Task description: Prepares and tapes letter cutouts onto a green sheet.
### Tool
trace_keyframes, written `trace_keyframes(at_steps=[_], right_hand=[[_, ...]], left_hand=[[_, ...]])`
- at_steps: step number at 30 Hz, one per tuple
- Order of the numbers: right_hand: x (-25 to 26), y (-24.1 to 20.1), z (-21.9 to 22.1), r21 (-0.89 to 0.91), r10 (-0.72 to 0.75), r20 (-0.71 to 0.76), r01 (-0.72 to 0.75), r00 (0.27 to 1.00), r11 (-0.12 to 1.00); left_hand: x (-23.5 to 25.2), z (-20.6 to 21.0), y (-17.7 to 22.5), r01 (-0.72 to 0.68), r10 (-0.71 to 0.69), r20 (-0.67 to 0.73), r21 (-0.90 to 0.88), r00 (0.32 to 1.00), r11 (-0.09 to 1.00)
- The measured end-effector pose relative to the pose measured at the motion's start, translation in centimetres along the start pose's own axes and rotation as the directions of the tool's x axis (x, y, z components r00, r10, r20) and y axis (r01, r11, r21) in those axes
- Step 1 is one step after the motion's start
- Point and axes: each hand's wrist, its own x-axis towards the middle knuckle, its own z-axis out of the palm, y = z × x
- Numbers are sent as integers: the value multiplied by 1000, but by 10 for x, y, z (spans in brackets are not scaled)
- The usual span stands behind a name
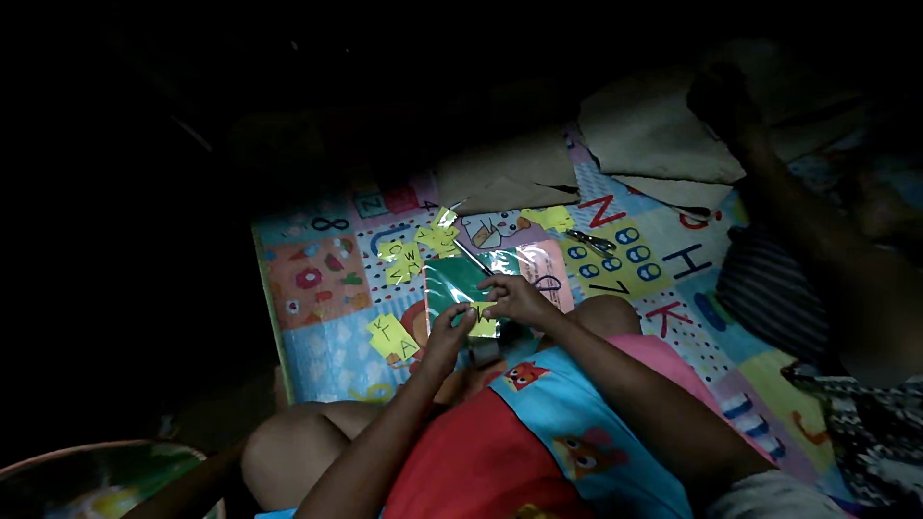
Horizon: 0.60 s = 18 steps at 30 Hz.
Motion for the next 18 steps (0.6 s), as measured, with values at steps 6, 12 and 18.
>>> trace_keyframes(at_steps=[6,12,18], right_hand=[[1,5,6,58,-18,-84,23,996,998],[0,14,10,12,-187,-173,192,967,981],[1,16,13,-61,-245,-199,238,949,969]], left_hand=[[-4,6,8,96,-105,-83,-107,991,990],[0,8,3,62,-85,-146,-155,986,986],[1,9,-1,-1,-15,-165,-96,986,995]])
